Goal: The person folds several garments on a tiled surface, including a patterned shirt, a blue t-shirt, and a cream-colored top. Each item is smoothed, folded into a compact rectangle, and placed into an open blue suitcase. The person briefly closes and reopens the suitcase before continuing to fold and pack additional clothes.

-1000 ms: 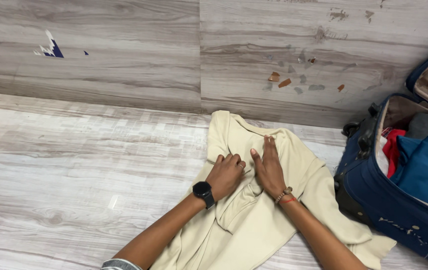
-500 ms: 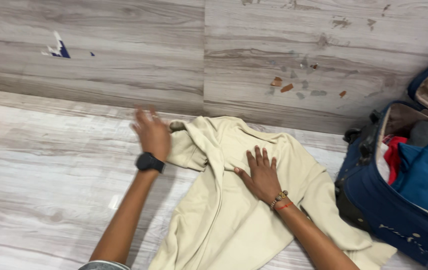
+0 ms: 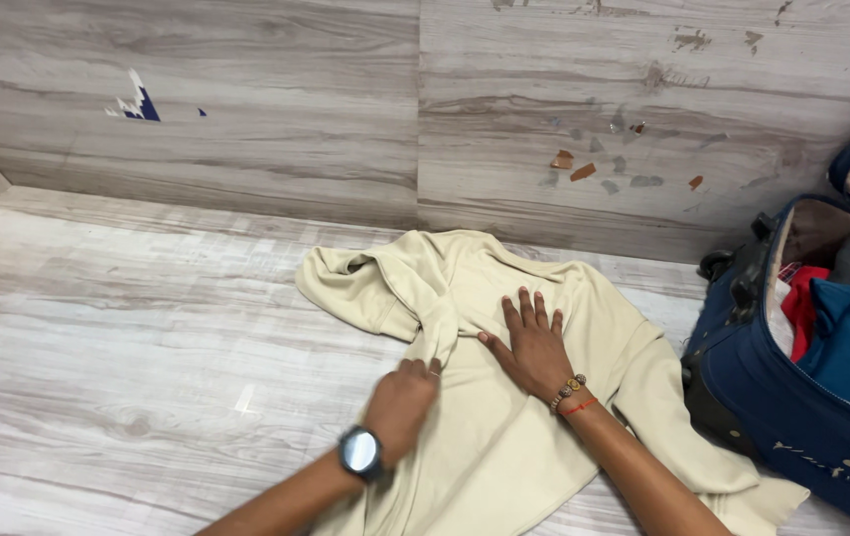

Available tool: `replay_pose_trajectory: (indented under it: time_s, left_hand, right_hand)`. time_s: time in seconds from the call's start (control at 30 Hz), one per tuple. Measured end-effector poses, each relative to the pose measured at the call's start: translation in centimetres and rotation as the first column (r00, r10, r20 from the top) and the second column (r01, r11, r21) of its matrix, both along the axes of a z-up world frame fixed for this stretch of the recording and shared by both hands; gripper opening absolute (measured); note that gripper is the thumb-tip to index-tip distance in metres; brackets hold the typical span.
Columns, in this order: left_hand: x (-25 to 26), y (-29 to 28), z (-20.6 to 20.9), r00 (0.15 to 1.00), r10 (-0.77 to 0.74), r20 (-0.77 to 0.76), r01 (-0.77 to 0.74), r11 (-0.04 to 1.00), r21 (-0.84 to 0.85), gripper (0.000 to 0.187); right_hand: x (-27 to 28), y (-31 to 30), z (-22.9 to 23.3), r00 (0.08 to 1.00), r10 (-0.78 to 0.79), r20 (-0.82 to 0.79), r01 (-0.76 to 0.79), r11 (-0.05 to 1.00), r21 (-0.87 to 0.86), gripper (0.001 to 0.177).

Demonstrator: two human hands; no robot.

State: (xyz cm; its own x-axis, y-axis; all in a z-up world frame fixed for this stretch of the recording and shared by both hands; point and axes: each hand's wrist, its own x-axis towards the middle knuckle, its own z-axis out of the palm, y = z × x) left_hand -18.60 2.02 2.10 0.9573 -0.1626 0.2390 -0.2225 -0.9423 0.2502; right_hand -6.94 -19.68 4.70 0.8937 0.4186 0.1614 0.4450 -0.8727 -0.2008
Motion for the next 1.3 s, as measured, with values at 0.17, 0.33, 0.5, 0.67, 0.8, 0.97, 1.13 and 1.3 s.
replay_pose_trajectory:
  time_s: [0.17,0.33,0.5,0.67,0.8,0.97,1.13,1.3]
  left_hand:
    - [0.3,13.3,2.3,0.94,0.204,0.274,-0.214,0.977,0.005,0.012]
    - [2.8,16.1,7.5,0.9,0.365,0.237,-0.426,0.851,0.306,0.012]
    - [11.3,6.3,8.2,0.99,0.039,0.137,-0.05,0.996,0.078,0.012]
    - [21.5,0.5,6.5,0.999,0.027,0.036,-0.025,0.999,-0.044,0.041]
    - [26.8,0.8,3.8,0.978,0.116,-0.171,-0.126,0.991,-0.047,0.065]
    - [25.8,1.7,4.4,0.977,0.078,-0.201,-0.107,0.984,-0.142,0.04]
    - [16.9,1.6,13.5,0.992,0.127,0.016,-0.076,0.684,-0.726,0.018]
    - [4.4,-1.4,21.4,0.795,0.078,0.602,0.404,0.672,-0.621,0.028]
  right_hand:
    - [0.9,-1.2,2.7,0.994,0.09,-0.069,-0.094,0.994,-0.055,0.078]
    - [6.4,-3.6,6.0,0.949,-0.197,-0.247,0.234,0.963,0.133,0.074]
    - [8.9,-2.0,2.2,0.933,-0.243,0.265,0.245,0.969,0.025,0.074]
    - [10.2,-3.5,1.4,0.962,-0.197,0.187,0.169,0.973,0.156,0.086]
    - [11.6,-6.4,1.4,0.911,-0.411,0.02,0.411,0.912,0.013,0.086]
    - [13.2,-8.2,1.6,0.967,-0.256,0.011,0.247,0.942,0.229,0.054]
    - [9.5,-6.9,9.2,0.977,-0.078,-0.2,0.207,0.58,0.788,0.018]
    - [-1.6,-3.9,19.3,0.935,0.263,0.239,-0.279,0.123,0.953,0.015]
